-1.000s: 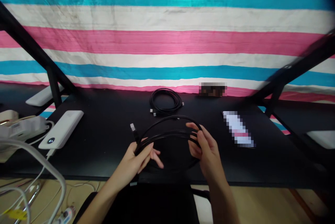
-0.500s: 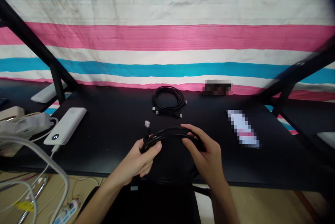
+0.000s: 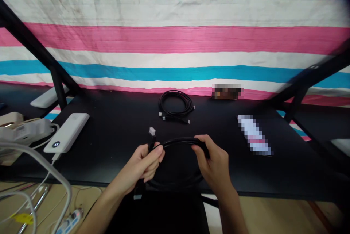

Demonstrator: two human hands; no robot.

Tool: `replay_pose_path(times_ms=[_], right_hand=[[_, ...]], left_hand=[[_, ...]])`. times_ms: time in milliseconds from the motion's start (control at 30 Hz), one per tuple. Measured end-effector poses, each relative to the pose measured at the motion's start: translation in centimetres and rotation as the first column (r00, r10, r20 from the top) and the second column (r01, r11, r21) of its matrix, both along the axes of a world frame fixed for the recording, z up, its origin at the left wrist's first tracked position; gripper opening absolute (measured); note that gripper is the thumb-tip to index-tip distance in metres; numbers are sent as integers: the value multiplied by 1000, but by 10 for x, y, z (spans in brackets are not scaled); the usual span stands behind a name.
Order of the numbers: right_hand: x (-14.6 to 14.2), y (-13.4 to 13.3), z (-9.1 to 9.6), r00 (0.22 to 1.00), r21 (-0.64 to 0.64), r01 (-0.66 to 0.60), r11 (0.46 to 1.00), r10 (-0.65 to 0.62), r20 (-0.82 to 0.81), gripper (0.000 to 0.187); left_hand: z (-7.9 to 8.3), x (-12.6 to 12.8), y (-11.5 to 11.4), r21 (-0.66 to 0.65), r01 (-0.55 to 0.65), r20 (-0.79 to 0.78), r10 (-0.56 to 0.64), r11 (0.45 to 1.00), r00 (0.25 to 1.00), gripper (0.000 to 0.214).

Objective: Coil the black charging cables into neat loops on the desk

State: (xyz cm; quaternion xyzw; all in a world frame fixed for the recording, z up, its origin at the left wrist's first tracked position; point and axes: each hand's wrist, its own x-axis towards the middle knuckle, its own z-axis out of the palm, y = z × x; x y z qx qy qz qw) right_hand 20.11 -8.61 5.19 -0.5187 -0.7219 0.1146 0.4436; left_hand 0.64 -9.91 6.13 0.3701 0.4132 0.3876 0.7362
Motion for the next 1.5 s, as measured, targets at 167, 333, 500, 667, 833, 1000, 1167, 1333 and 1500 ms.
replay_pose_path(times_ms=[167,333,500,667,833,1000,1167,1333,1500], right_hand=[[0,3,-8,999,-91,14,996,-9,54,12],[2,0,-17,1000,-141,13,990,-10,22,19],[0,-7,-17,984,-225,-31,974,-9,-176,32],[-9,-14,-7,891,-321,-127,939,-34,-452,16],[-25,-20,-8,492,-347,-425,836,-108,-864,44],[-52,-25,-11,45,-176,-665,725,-197,-979,67],[-65,-22,-20,-155,-5,-736,677,-176,-972,72],[-54,-16,-19,-115,-55,-737,674,-205,-972,65],[-26,-8,-14,97,-288,-509,811,-278,-956,28]], left_hand=[[-1,1,2,43,-59,-144,64,997,988,32],[-4,6,-2,59,-81,-186,90,995,978,34],[-8,9,-5,92,-109,-197,125,990,972,39],[-5,6,-8,100,-302,-29,306,948,951,52],[4,7,-8,-54,-548,191,547,835,815,54],[5,26,-7,-212,-654,265,687,726,676,53],[-1,39,-10,-295,-673,275,734,679,620,49],[-3,34,-7,-303,-521,360,602,798,713,53],[-10,18,0,-217,-273,280,327,937,902,56]])
